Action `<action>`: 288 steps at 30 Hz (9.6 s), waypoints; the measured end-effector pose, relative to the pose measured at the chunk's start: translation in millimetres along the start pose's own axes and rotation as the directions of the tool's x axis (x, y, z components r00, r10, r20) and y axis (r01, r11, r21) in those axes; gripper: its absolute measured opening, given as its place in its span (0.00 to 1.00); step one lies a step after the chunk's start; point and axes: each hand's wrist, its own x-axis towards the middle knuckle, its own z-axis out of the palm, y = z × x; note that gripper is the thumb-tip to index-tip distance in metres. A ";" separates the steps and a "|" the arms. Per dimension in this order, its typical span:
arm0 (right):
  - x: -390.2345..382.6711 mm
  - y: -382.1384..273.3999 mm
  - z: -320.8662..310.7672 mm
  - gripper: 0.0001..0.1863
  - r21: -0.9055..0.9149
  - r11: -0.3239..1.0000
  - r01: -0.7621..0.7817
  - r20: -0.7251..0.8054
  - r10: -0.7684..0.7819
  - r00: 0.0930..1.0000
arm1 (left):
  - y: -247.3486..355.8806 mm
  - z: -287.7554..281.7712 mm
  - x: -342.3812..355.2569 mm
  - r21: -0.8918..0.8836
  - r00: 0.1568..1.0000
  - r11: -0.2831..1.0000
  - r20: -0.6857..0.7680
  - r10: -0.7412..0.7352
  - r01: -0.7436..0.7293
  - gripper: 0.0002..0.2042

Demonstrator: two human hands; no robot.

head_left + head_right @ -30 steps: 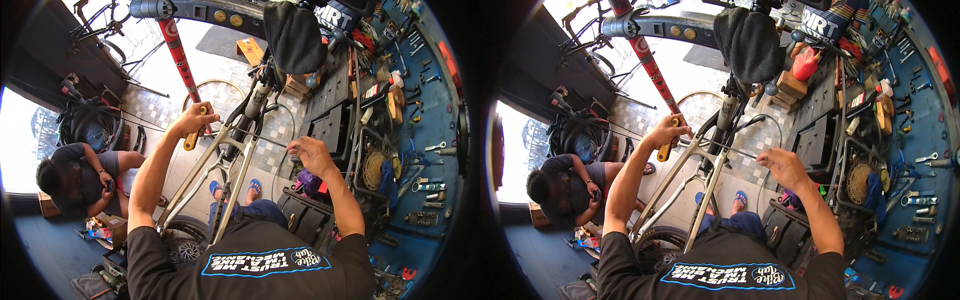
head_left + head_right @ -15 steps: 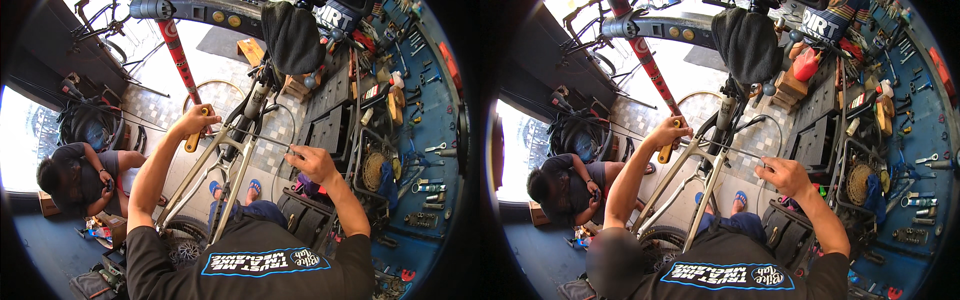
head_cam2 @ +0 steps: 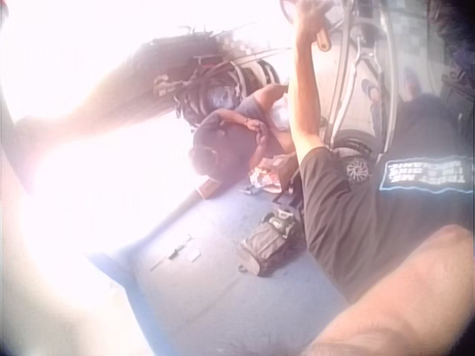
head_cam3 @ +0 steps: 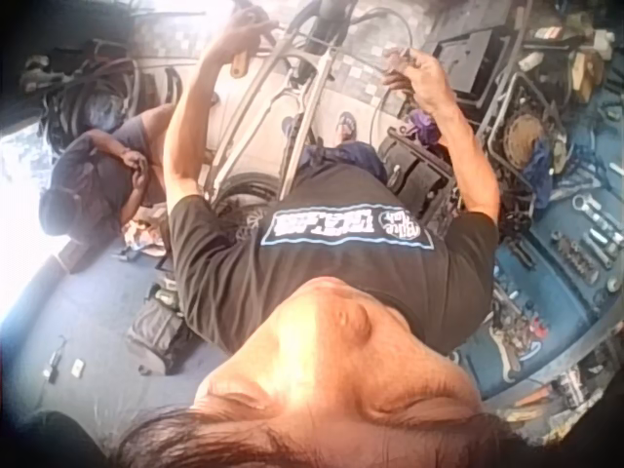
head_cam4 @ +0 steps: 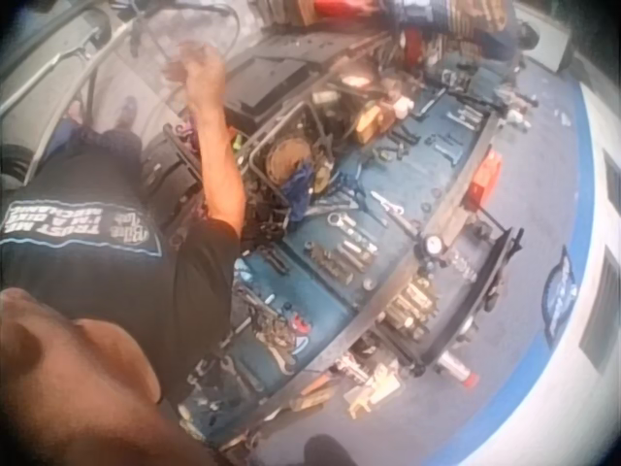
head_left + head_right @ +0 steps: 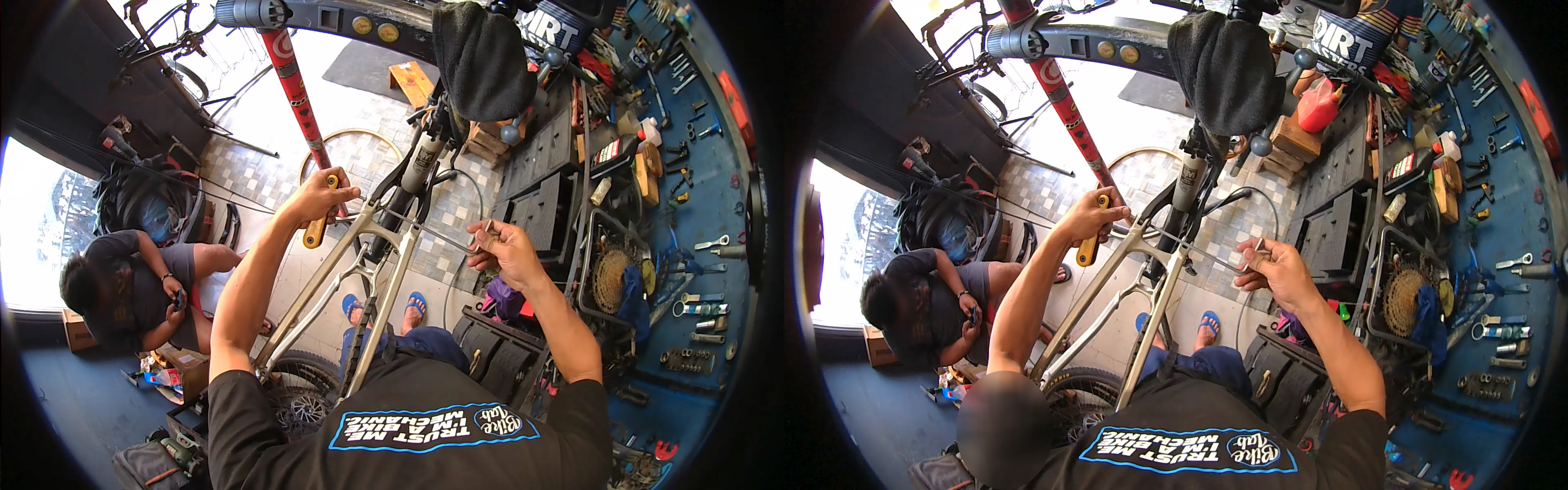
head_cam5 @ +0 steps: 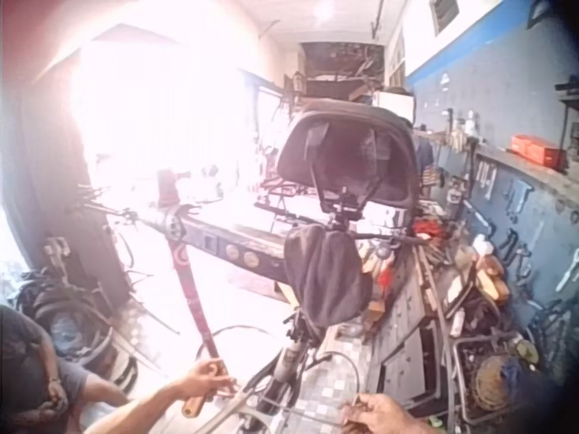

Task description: The person works on a bicycle mounted on a repair stand, using a yellow-handled tool to adjust components near the handlebars and frame. They manipulate cables and tighten parts while another person sits nearby.

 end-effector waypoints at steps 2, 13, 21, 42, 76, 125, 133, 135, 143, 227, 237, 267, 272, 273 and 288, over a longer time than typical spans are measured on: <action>-2.8 7.8 1.3 0.18 0.082 0.996 -0.043 -0.035 0.046 0.998 | 2.6 1.4 -0.8 -0.011 1.000 1.000 0.006 -0.014 0.014 0.16; -11.8 33.2 4.9 0.15 -0.511 0.751 0.419 0.141 -0.407 0.902 | 0.8 0.8 -2.9 -0.033 1.000 0.999 -0.007 -0.026 0.026 0.16; -9.9 -7.2 15.3 0.09 -0.892 -0.236 0.387 0.427 -0.722 0.545 | -1.4 -0.4 -0.9 -0.008 1.000 1.000 -0.011 0.004 -0.004 0.16; -2.4 38.4 -3.8 0.20 0.353 0.931 -0.089 0.247 -0.001 0.969 | 1.5 4.3 -2.4 -0.080 1.000 0.996 0.004 0.029 -0.028 0.15; -17.1 23.2 17.7 0.16 -0.849 0.367 0.380 0.095 -0.603 0.792 | -8.3 3.4 0.1 -0.122 0.999 0.991 0.018 0.050 -0.047 0.15; -13.7 -11.7 20.3 0.15 -0.887 -0.294 0.355 0.453 -0.700 0.553 | -13.8 -0.8 3.5 -0.147 0.996 0.986 0.027 0.086 -0.081 0.15; -11.0 3.1 16.2 0.13 -0.692 0.632 0.349 0.064 -0.427 0.902 | -12.0 0.4 3.6 -0.146 0.997 0.987 0.026 0.075 -0.071 0.15; -14.3 -3.6 24.7 0.13 -0.263 0.963 0.064 0.009 -0.064 0.998 | -15.1 0.9 3.6 -0.154 0.997 0.985 0.015 0.080 -0.076 0.13; -6.0 26.9 32.7 0.11 -0.322 0.918 0.230 0.013 -0.239 0.971 | -13.8 1.5 4.7 -0.152 0.997 0.986 0.015 0.073 -0.070 0.13; 37.7 -1.9 53.4 0.07 -0.693 0.589 0.416 0.137 -0.459 0.878 | -16.7 -15.0 28.6 0.227 0.914 0.898 0.248 0.321 -0.377 0.15; 44.1 33.4 33.6 0.10 -0.499 0.370 0.783 0.222 -0.820 0.528 | -22.6 -13.9 34.5 0.191 0.903 0.896 0.247 0.351 -0.400 0.10; 43.3 5.6 27.6 0.11 -0.650 -0.422 0.632 0.747 -0.506 0.430 | -21.8 -17.6 37.3 0.117 0.875 0.885 0.255 0.411 -0.450 0.13; 58.0 21.6 31.9 0.08 -0.654 0.105 0.749 0.493 -0.693 0.527 | -23.2 -14.5 36.9 0.052 0.870 0.889 0.242 0.430 -0.454 0.11; 54.6 26.8 33.8 0.07 -0.639 0.310 0.704 0.385 -0.663 0.642 | -22.2 -14.3 36.2 0.035 0.879 0.901 0.242 0.412 -0.432 0.11; 51.1 11.9 36.3 0.09 -0.682 0.533 0.501 0.346 -0.368 0.863 | -28.8 -11.4 34.6 -0.082 0.894 0.942 0.300 0.334 -0.325 0.09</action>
